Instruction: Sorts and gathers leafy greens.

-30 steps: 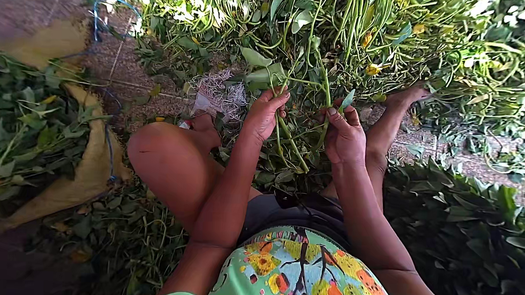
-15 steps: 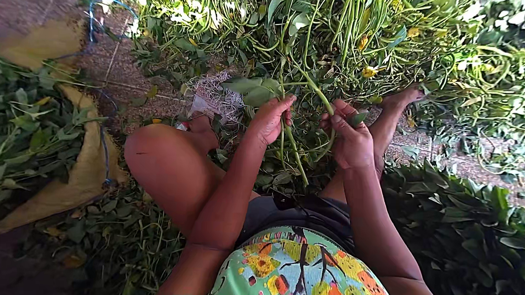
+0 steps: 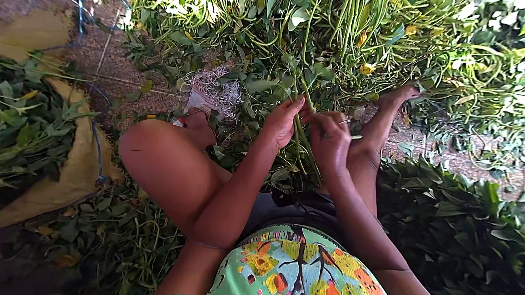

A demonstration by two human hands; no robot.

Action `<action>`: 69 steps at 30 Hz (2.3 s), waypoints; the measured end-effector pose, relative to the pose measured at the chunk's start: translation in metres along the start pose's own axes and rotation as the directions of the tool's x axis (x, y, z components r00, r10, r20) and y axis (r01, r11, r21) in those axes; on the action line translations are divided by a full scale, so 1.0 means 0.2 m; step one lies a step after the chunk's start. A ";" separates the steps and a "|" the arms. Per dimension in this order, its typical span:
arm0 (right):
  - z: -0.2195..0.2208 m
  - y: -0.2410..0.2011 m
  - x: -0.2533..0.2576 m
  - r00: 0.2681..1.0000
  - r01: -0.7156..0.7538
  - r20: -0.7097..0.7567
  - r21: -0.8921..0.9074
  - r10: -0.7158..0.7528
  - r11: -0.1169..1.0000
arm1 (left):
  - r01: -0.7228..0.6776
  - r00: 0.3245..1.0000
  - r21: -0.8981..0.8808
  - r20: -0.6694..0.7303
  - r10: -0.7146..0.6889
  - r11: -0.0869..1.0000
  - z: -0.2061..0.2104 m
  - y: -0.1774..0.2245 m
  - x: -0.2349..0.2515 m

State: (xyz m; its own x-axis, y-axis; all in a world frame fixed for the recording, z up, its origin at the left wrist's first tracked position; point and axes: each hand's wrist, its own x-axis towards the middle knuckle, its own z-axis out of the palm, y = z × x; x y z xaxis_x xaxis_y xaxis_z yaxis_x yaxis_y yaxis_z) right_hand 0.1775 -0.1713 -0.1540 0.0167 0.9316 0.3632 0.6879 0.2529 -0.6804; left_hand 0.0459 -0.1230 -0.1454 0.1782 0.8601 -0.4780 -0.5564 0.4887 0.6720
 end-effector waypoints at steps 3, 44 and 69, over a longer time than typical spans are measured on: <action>0.05 0.00 0.00 0.981 0.141 0.131 0.055 -0.147 0.989 | -0.014 1.000 0.009 0.025 0.013 1.000 -0.02 0.01 0.01; 0.11 0.07 0.37 0.935 0.181 0.283 0.129 -0.211 0.975 | -0.029 0.993 0.673 0.103 -0.055 0.739 -0.08 0.11 0.00; 0.50 0.33 0.89 0.898 -0.429 0.334 0.522 0.286 0.737 | -0.022 0.978 0.056 -0.208 0.033 0.998 -0.19 0.26 0.10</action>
State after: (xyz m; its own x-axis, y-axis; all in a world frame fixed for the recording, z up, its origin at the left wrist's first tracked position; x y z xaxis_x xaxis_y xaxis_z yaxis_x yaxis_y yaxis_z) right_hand 0.1536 0.0367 -0.1979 -0.0309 0.9962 -0.0811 0.1210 -0.0768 -0.9897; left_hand -0.0096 -0.0860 -0.1413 -0.0131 0.8268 -0.5624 -0.5138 0.4769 0.7131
